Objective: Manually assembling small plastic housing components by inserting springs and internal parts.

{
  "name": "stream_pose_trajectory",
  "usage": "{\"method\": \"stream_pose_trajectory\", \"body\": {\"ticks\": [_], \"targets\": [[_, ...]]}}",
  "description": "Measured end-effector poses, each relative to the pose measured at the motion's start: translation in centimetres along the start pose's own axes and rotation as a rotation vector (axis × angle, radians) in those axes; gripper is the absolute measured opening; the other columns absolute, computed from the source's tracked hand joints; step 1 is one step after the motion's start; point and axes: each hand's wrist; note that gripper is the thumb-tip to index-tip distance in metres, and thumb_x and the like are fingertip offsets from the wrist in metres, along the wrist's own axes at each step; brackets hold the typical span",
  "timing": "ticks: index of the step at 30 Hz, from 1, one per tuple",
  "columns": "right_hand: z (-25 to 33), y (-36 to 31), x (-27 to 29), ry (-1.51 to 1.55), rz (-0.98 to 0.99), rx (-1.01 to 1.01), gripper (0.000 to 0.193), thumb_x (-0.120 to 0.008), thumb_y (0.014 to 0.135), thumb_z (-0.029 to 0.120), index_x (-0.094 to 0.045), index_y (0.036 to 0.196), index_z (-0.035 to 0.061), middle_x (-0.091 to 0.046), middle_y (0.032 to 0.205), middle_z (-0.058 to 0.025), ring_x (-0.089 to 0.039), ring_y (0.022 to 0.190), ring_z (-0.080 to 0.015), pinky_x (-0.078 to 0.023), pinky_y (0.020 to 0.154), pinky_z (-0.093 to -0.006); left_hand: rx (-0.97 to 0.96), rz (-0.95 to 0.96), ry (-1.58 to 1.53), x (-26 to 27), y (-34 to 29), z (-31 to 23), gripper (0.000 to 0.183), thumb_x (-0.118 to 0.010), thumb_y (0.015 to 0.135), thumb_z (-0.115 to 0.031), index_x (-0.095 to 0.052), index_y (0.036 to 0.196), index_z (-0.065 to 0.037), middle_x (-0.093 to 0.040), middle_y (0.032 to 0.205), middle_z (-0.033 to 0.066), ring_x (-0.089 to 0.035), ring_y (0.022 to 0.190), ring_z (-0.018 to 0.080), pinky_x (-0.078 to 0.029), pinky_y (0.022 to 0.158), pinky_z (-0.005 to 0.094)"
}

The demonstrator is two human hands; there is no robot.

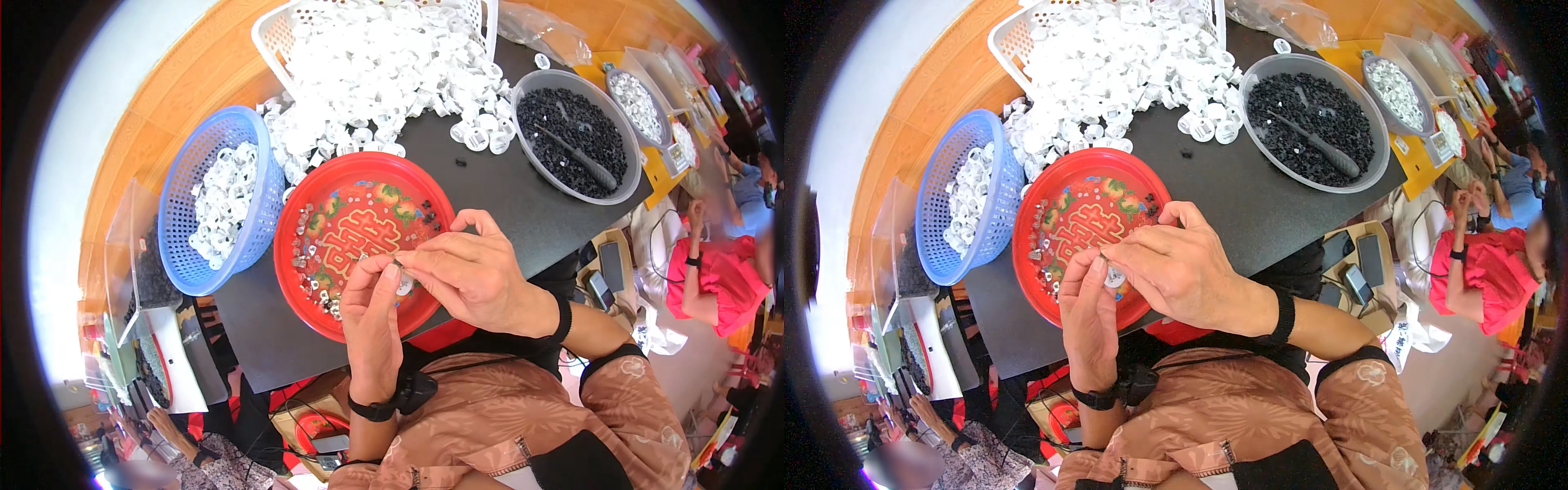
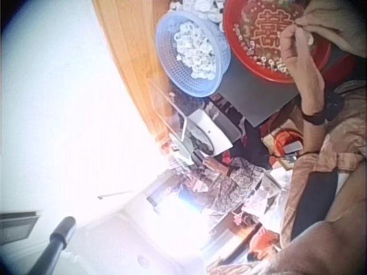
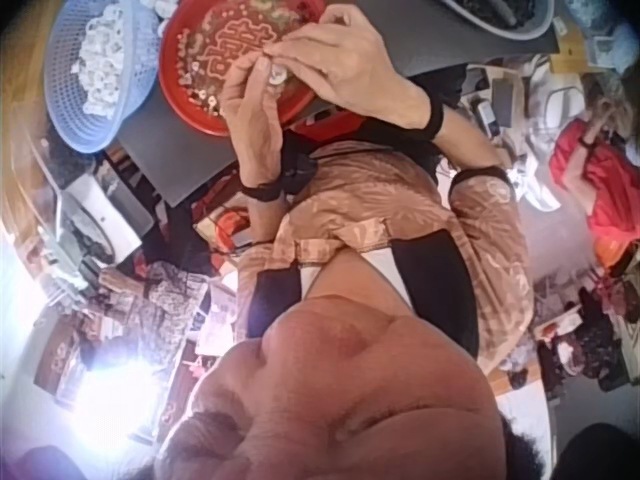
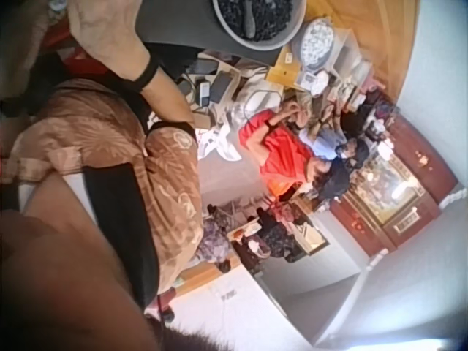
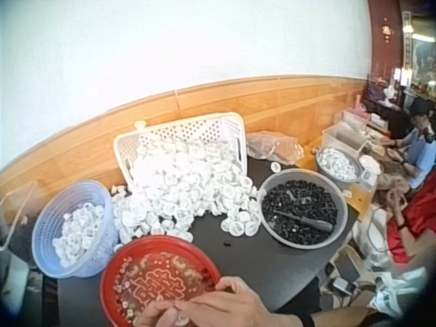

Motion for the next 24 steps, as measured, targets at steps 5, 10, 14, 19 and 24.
{"method": "stream_pose_trajectory", "body": {"ticks": [5,10,14,19,24], "targets": [[0.5,0.1,0.4,0.106,0.057,-0.137,0.018,-0.072,0.077,0.005,-0.070,0.094,0.0087,-0.067,0.078,-0.0008,-0.061,0.067,-0.0140,-0.041,0.074,-0.0314,-0.020,-0.017,0.040,-0.5,0.0,0.0,0.011,-0.057,0.094,-0.006,-0.059,0.104,-0.002,-0.062,0.095,0.0018,-0.057,0.087,0.0071,-0.046,0.077,0.0221],[0.0,0.3,0.5,0.233,0.069,-0.131,0.012,-0.069,0.081,0.009,-0.066,0.093,0.0087,-0.063,0.077,-0.0005,-0.058,0.066,-0.0176,-0.040,0.072,-0.0318,-0.079,0.013,0.207,0.0,-0.4,-0.3,0.015,-0.052,0.096,-0.006,-0.059,0.108,0.000,-0.062,0.102,0.0043,-0.058,0.091,0.0089,-0.046,0.080,0.0231],[-0.8,1.6,1.8,0.363,0.211,-0.143,0.013,-0.067,0.084,0.011,-0.065,0.097,0.0097,-0.063,0.078,-0.0017,-0.059,0.068,-0.0195,-0.041,0.072,-0.0324,-0.098,0.040,0.278,-0.4,-0.4,-1.4,0.007,-0.054,0.095,-0.005,-0.058,0.100,-0.003,-0.055,0.093,-0.0018,-0.051,0.085,0.0049,-0.041,0.076,0.0201],[-1.6,2.3,1.5,0.440,0.258,-0.031,0.012,-0.065,0.086,0.011,-0.064,0.098,0.0098,-0.063,0.080,-0.0027,-0.060,0.072,-0.0211,-0.042,0.074,-0.0336,-0.088,0.100,0.307,0.1,-0.1,-1.7,0.008,-0.053,0.095,-0.005,-0.059,0.101,-0.002,-0.057,0.095,-0.0005,-0.052,0.088,0.0058,-0.042,0.080,0.0221],[-0.8,1.8,0.7,0.379,0.158,-0.042,0.018,-0.073,0.078,0.006,-0.068,0.096,0.0078,-0.067,0.081,-0.0017,-0.064,0.072,-0.0180,-0.046,0.076,-0.0323,-0.038,0.124,0.164,0.3,-0.1,-1.6,0.018,-0.054,0.096,-0.008,-0.058,0.110,0.001,-0.061,0.105,0.0054,-0.056,0.098,0.0107,-0.044,0.087,0.0264]]}}
Point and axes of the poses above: each hand's wrist, its own y-axis towards the middle knuckle, its own x-axis out of the back of the hand, z = x × y
